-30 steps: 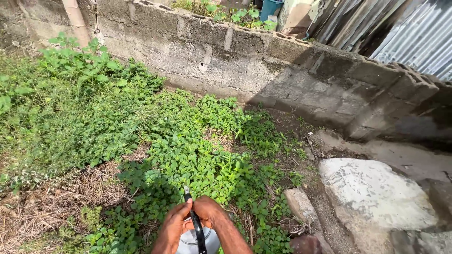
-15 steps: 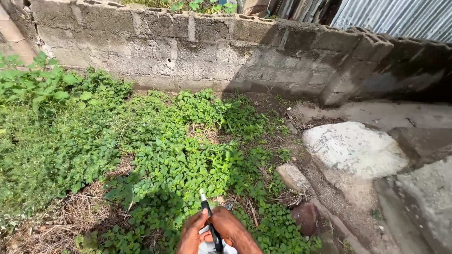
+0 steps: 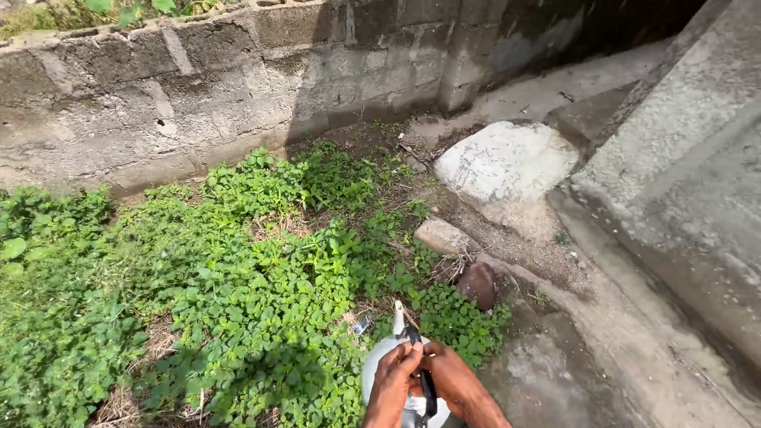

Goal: Watering various green plants in an outdoor garden area using a kettle.

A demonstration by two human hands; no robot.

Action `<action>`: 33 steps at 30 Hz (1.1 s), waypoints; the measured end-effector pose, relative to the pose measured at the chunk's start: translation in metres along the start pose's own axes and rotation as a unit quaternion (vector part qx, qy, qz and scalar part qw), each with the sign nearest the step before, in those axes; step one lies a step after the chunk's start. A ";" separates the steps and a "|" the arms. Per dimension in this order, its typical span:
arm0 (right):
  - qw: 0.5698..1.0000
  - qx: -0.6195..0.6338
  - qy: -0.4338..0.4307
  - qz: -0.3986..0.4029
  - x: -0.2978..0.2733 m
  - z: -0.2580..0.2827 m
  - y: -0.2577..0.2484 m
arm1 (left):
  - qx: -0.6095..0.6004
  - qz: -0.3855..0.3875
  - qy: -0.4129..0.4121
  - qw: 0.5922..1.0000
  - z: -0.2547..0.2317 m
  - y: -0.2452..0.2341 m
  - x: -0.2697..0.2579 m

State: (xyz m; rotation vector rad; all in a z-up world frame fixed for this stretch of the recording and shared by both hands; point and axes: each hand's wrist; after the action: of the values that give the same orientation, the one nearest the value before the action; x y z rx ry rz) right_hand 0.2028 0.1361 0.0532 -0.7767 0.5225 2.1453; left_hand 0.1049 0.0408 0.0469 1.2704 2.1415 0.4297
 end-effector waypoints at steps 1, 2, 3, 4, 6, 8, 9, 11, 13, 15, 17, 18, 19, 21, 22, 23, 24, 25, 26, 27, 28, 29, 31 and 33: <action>1.000 0.006 0.022 -0.020 -0.008 -0.001 -0.008 | 0.026 -0.020 -0.036 0.999 0.010 0.006 0.003; 0.999 0.011 0.022 -0.020 -0.011 -0.003 -0.017 | 0.031 -0.019 -0.038 0.999 0.022 0.010 0.006; 0.999 0.028 0.030 -0.032 -0.013 -0.006 -0.028 | 0.022 0.003 -0.042 0.999 0.035 0.014 0.009; 0.998 0.041 0.036 -0.043 -0.013 -0.005 -0.042 | 0.009 0.024 -0.042 0.999 0.048 0.020 0.017; 0.999 0.015 0.035 -0.024 0.000 -0.022 -0.074 | 0.029 0.020 -0.048 0.998 0.083 0.024 0.039; 0.999 -0.012 0.039 -0.002 0.018 -0.049 -0.111 | 0.048 0.012 -0.058 0.997 0.118 0.029 0.055; 0.998 0.015 0.050 -0.023 0.028 -0.067 -0.131 | 0.025 0.002 -0.087 0.996 0.134 0.033 0.060; 0.997 0.052 0.043 -0.049 0.050 -0.058 -0.151 | 0.013 0.007 -0.109 0.994 0.146 0.041 0.090; 0.999 -0.002 0.035 -0.025 0.036 -0.034 -0.165 | -0.021 -0.056 -0.177 0.982 0.169 0.057 0.098; 0.999 -0.031 0.040 -0.008 0.010 -0.024 -0.182 | -0.006 -0.053 -0.142 0.988 0.132 0.109 0.069; 0.999 -0.036 0.037 -0.002 -0.025 -0.018 -0.193 | 0.026 -0.031 -0.116 0.992 0.118 0.139 0.051; 0.999 -0.044 0.028 0.001 -0.025 0.003 -0.204 | 0.028 -0.036 -0.115 0.992 0.120 0.149 0.066; 0.998 -0.053 0.019 0.004 -0.025 0.023 -0.212 | 0.030 -0.040 -0.114 0.992 0.121 0.156 0.082; 0.998 -0.066 0.020 0.009 -0.017 0.048 -0.244 | 0.009 -0.042 -0.109 0.993 0.107 0.197 0.098; 0.998 -0.053 0.026 -0.001 -0.016 0.055 -0.253 | 0.004 -0.029 -0.126 0.992 0.097 0.211 0.102; 0.999 -0.044 0.026 -0.001 -0.012 0.069 -0.258 | 0.012 -0.028 -0.129 0.991 0.088 0.220 0.113; 0.999 -0.039 0.002 -0.007 -0.012 0.082 -0.271 | 0.007 -0.007 -0.118 0.993 0.086 0.235 0.123; 0.999 -0.034 -0.022 -0.013 -0.012 0.095 -0.283 | 0.002 0.015 -0.107 0.994 0.083 0.250 0.133; 0.999 -0.036 -0.021 -0.016 -0.012 0.101 -0.296 | -0.001 0.017 -0.109 0.994 0.080 0.266 0.139; 0.999 -0.035 -0.027 -0.023 -0.011 0.108 -0.309 | 0.009 0.022 -0.110 0.994 0.075 0.282 0.145; 0.998 -0.033 -0.040 -0.027 -0.005 0.121 -0.319 | 0.023 0.028 -0.104 0.994 0.065 0.296 0.159; 0.998 -0.034 -0.047 -0.028 0.003 0.131 -0.330 | 0.023 0.032 -0.099 0.994 0.061 0.307 0.169; 0.997 -0.026 -0.053 -0.052 0.018 0.149 -0.352 | 0.007 0.046 -0.107 0.993 0.057 0.328 0.186; 0.996 -0.022 -0.063 -0.059 0.023 0.163 -0.369 | -0.022 0.068 -0.100 0.992 0.067 0.339 0.211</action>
State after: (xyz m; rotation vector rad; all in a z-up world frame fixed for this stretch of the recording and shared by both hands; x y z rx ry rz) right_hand 0.4225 0.4698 0.1165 -0.6737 0.3560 2.0853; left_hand 0.3016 0.3889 0.1125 1.3784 1.8763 0.3869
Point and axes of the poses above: each hand's wrist, its own x-axis towards the middle knuckle, its own y-axis out of the palm, z = x × y
